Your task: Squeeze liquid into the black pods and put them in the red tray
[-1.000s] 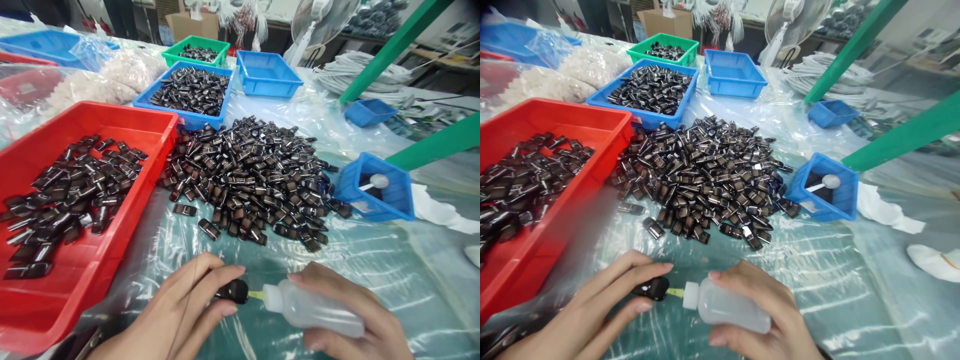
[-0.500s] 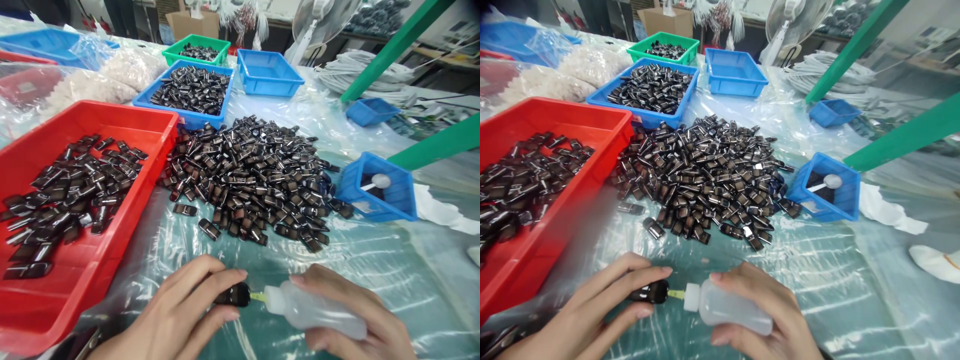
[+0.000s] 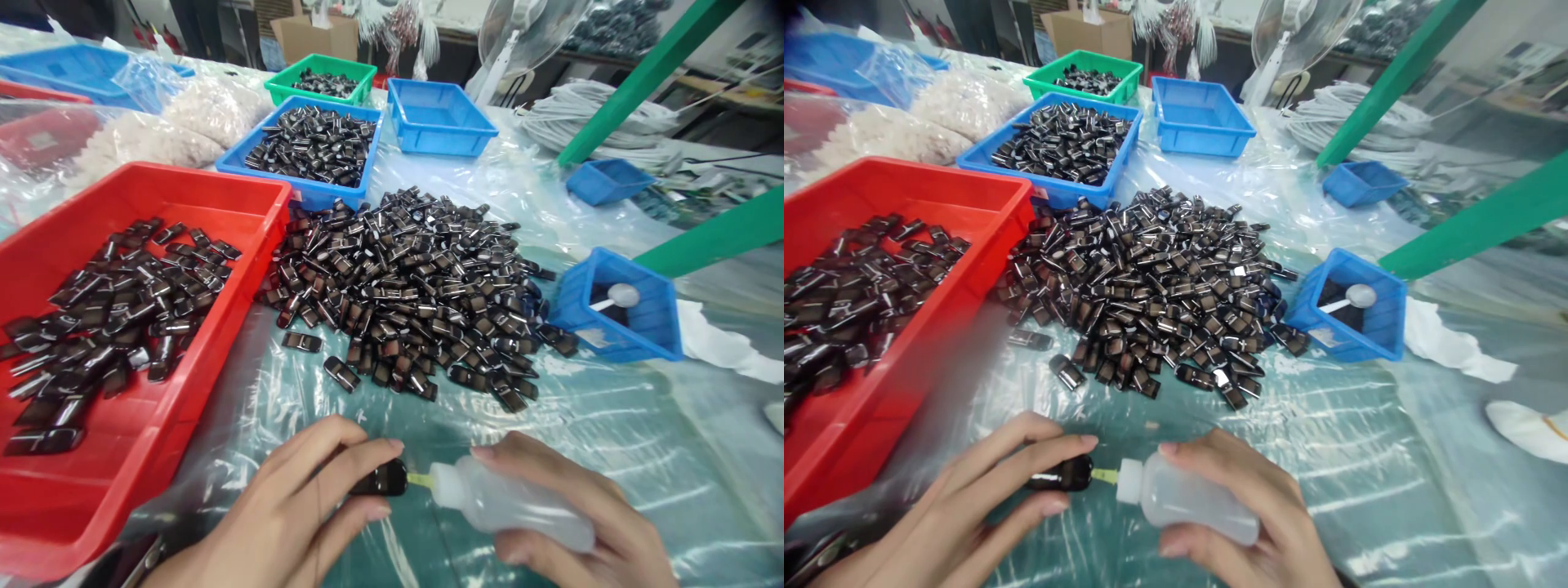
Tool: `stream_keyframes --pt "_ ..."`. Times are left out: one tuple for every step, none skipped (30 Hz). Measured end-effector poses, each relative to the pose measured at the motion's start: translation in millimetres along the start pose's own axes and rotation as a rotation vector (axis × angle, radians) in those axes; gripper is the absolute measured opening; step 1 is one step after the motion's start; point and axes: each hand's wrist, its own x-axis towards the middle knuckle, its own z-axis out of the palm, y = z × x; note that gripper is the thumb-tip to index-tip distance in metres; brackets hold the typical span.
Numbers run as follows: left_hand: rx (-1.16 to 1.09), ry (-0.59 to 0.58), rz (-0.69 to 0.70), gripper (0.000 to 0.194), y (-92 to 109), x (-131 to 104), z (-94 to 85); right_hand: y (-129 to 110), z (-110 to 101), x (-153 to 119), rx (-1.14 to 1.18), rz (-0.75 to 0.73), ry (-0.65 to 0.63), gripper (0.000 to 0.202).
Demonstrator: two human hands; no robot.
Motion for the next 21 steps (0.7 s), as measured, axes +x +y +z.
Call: stream_keyframes --pt "-0.005 0.002 0.002 0.031 -0.2 0.4 -0.1 -0.1 0.3 -0.2 -0.001 0.0 0.008 0.038" --pt "-0.006 0.002 -0.005 0.031 -0.1 0.9 -0.3 -0.3 0.7 -0.3 0.001 0.003 0.009 0.037" --pt "-0.007 -0.002 -0.017 0.031 0.3 1.2 -0.7 -0.7 1.0 -0.4 0.004 0.013 0.008 0.037" --pt "-0.01 -0.01 -0.031 0.03 0.9 1.5 -1.0 -1.0 1.2 -0.3 0.008 0.021 0.002 0.037" --pt "-0.014 -0.017 -0.039 0.03 1.4 1.7 -1.3 -1.3 1.4 -0.2 0.011 0.028 0.0 0.037" --pt "-0.017 -0.02 -0.036 0.03 1.9 1.7 -1.5 -1.5 1.6 0.1 0.014 0.029 0.001 0.038" --pt "-0.019 -0.021 -0.031 0.03 2.2 1.6 -1.4 -1.6 1.7 0.3 0.015 0.028 0.006 0.037" --pt "-0.022 -0.023 -0.025 0.03 2.3 1.2 -1.2 -1.4 1.7 0.5 0.016 0.026 0.011 0.037" --pt "-0.021 -0.026 -0.023 0.03 2.1 0.6 -1.0 -1.1 1.6 0.4 0.014 0.024 0.014 0.037" --pt "-0.01 -0.028 -0.026 0.03 1.8 0.1 -0.7 -0.6 1.3 0.1 0.008 0.022 0.012 0.037" --pt "0.011 -0.024 -0.036 0.03 1.6 -0.4 -0.7 0.0 0.8 -0.4 -0.004 0.021 0.014 0.037" --pt "0.038 -0.016 -0.051 0.03 1.5 -0.7 -0.9 0.7 0.2 -1.1 -0.02 0.025 0.024 0.037" --pt "0.064 -0.005 -0.065 0.03 1.6 -0.5 -1.6 1.4 -0.7 -1.9 -0.036 0.032 0.044 0.035" --pt "0.086 0.01 -0.081 0.029 2.0 0.0 -2.6 2.2 -1.6 -2.6 -0.048 0.049 0.07 0.034" --pt "0.096 0.032 -0.097 0.029 2.8 0.9 -4.0 3.1 -2.4 -3.1 -0.058 0.077 0.092 0.032" --pt "0.095 0.062 -0.112 0.029 3.9 2.0 -5.4 4.1 -2.9 -3.2 -0.064 0.107 0.108 0.032" --pt "0.087 0.098 -0.127 0.029 5.3 3.1 -6.7 5.4 -2.8 -2.7 -0.065 0.138 0.114 0.032" --pt "0.081 0.142 -0.148 0.028 6.8 4.0 -7.8 6.9 -2.0 -1.7 -0.059 0.163 0.117 0.034" --pt "0.078 0.19 -0.175 0.028 8.2 4.6 -8.4 8.6 -0.3 -0.1 -0.042 0.179 0.125 0.036" --pt "0.073 0.231 -0.202 0.028 9.6 4.8 -8.7 10.5 2.2 1.7 -0.018 0.189 0.137 0.036" --pt "0.064 0.259 -0.225 0.028 10.8 4.7 -8.5 12.4 5.5 3.6 0.013 0.192 0.151 0.035"
